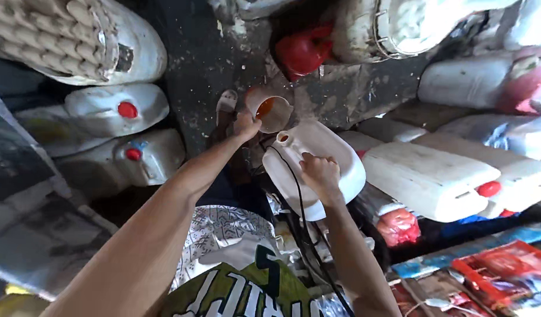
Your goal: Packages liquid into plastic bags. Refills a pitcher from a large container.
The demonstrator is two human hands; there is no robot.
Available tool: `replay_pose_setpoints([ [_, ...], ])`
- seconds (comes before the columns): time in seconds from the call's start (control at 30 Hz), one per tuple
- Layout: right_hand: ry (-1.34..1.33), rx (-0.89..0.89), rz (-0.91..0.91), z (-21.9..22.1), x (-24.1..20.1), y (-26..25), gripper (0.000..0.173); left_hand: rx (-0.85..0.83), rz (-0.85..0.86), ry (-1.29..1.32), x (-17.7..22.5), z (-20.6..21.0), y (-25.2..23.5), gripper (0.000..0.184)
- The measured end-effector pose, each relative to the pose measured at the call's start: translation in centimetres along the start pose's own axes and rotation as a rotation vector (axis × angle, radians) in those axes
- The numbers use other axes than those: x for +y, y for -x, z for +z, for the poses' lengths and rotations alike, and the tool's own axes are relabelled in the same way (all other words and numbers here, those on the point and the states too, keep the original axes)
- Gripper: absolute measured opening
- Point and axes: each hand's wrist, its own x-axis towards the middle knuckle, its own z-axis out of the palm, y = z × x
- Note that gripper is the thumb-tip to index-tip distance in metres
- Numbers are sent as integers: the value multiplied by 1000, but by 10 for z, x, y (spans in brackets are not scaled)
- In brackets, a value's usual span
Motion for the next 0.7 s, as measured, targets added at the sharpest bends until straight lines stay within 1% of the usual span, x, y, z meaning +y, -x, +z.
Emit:
replay_pose_setpoints([
  [0.07, 18, -18, 20, -3, -1, -12, 28, -7, -1, 9, -7, 7, -11, 65],
  [0.17, 34, -79, 47, -9, -12, -32, 30, -51, 29, 73, -18, 17, -22, 53],
  [0.3, 55, -120, 59, -17, -24, -58, 28, -79, 9, 63, -29, 29, -52, 46],
  [0.47, 75, -116, 15, -23, -35, -87, 19, -115, 58, 190, -46, 38, -85, 44],
  [0.53, 85, -155, 11, -26, -42, -107, 20, -94, 28, 220, -50, 39, -97, 43],
  [0.6, 71, -173, 8, -27, -49, -123, 19, -84, -5, 223, -54, 40, -109, 45],
  [0.7, 44, -170, 29, -25, -61, -141, 17, -98, -6, 183, -57, 39, -124, 46],
])
